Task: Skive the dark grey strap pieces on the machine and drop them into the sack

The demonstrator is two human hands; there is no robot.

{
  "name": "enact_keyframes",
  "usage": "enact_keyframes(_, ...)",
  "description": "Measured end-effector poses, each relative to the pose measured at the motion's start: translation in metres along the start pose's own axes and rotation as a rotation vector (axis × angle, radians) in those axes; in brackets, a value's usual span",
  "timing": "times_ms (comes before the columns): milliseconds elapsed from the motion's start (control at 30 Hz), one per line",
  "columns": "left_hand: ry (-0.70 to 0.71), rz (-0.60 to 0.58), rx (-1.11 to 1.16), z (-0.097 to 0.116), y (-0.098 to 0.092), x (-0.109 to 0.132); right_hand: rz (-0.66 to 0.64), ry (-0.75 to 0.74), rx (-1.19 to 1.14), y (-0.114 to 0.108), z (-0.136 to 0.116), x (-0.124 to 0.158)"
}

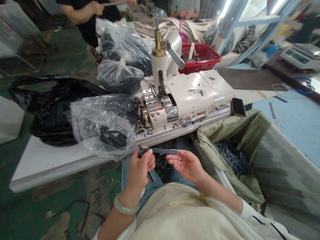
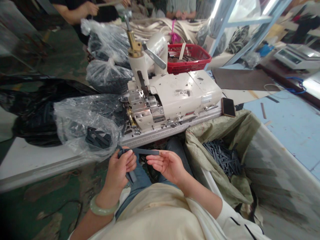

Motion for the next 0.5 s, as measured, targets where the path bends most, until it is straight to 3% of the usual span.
enact_keyframes(133,0.024,-0.054,-0.065,-0.003,0.001,0.000,-0.070,0.345,-0.025,0.006,0.022,-0.005)
enact_keyframes(200,0.042,-0.114,-0.158,-0.006,0.001,0.001,-0.208,0.547,0.047,0.021,0.035,0.001)
enact_keyframes(267,0.062,-0.166,-0.265,-0.008,0.000,0.001,-0.353,0.617,0.124,0.037,0.041,0.006)
enact_keyframes(333,0.077,-0.186,-0.319,-0.008,-0.005,0.000,-0.422,0.583,0.169,0.051,0.041,0.005)
enact_keyframes(400,0.080,-0.163,-0.298,-0.006,-0.012,-0.003,-0.395,0.502,0.235,0.059,0.037,-0.003)
enact_keyframes(500,0.089,-0.072,-0.215,0.002,-0.024,-0.008,-0.262,0.194,0.447,0.064,0.005,-0.034)
Point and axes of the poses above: each hand's wrist, its own x-axis away from the middle knuckle, its own y-axis out of the palm, z = x × y, the point moved 9 cm from there along -x, towards the middle knuckle, and after that the axes turned 5 degrees about -x, right-handed, at the moved point
